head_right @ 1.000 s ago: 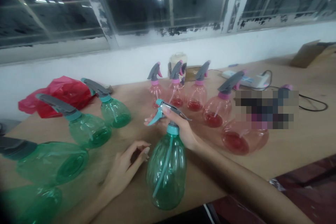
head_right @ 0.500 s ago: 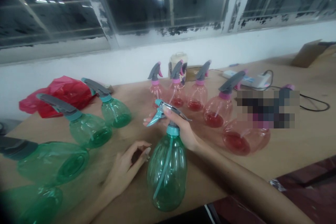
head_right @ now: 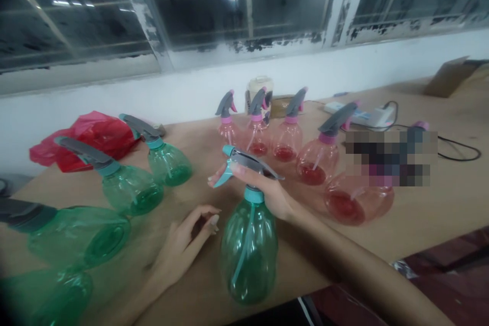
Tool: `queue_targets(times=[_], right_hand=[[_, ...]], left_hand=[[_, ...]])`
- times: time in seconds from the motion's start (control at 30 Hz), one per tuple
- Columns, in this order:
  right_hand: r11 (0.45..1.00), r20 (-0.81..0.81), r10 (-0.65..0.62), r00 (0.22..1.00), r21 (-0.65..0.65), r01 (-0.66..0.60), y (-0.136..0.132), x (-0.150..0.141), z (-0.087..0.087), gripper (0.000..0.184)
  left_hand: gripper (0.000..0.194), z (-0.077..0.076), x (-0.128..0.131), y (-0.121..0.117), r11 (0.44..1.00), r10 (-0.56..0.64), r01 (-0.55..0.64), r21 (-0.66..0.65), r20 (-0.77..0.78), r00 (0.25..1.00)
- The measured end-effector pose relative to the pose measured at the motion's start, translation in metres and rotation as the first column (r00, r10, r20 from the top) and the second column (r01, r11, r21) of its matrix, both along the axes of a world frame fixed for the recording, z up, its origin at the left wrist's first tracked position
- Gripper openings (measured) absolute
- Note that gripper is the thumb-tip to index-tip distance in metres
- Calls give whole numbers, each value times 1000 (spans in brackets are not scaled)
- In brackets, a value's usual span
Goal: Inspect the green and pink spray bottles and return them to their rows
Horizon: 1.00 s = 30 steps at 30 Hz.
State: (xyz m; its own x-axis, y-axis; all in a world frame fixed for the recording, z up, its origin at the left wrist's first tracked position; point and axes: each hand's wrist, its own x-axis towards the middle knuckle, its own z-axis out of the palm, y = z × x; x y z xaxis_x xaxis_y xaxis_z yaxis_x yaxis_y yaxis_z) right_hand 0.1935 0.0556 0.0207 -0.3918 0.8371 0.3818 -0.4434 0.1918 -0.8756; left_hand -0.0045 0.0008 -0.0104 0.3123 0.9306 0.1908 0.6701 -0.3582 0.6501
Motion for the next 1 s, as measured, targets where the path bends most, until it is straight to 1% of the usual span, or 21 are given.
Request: queue_targets(times=[0.1,0.17,0.23,0.3,0.4,0.47,0.53,0.63,0.7,0.77,0.83,0.9,0.93,1.0], right_hand=[[991,77,-65,995,121,55,0,4,6,28],[978,179,-128,976,187,94,-4,6,13,31],[959,313,-209,926,253,131,-9,5,21,34],[933,396,-288,872,320,163,-13,3,27,33],[911,406,-343,847,365,194,-15,2,27,31],[914,420,-334,844,364,181,-12,4,22,34],[918,477,-326,816,365,154,-8,10,16,42],[908,580,-343,738,407,102,-8,24,10,65],[886,614,-377,694,457,77,-15,34,7,80],[859,622,-441,647,502,103,-27,43,1,89],[831,634,-528,565,523,191,-40,50,-6,86],[798,650,-598,469,538,271,-50,54,-14,73],[786,654,-616,440,544,292,-53,54,-16,65],[776,647,-629,431,553,303,-54,51,-19,54]], left_hand=[[23,1,-1,-1,1000,-10,10,-23,3,1000],[24,2,0,-2,999,-31,32,-27,3,999],[24,2,0,-3,999,-46,46,-18,2,999],[24,3,0,-3,999,-47,47,-8,4,999],[21,2,1,-4,999,-51,51,10,4,999],[20,0,2,-4,998,-55,55,24,-4,998],[19,-2,2,-4,998,-50,50,42,-14,999],[17,-4,3,-4,996,-46,47,73,-15,999],[16,-5,3,-4,996,-46,47,78,-13,999],[15,-5,3,-4,996,-45,46,70,-15,999],[14,-5,4,-4,997,-45,46,66,-17,999],[13,-5,4,-5,996,-37,38,77,-10,999],[12,-5,5,-5,996,-34,35,82,-4,999],[12,-5,5,-4,996,-31,31,88,3,1000]])
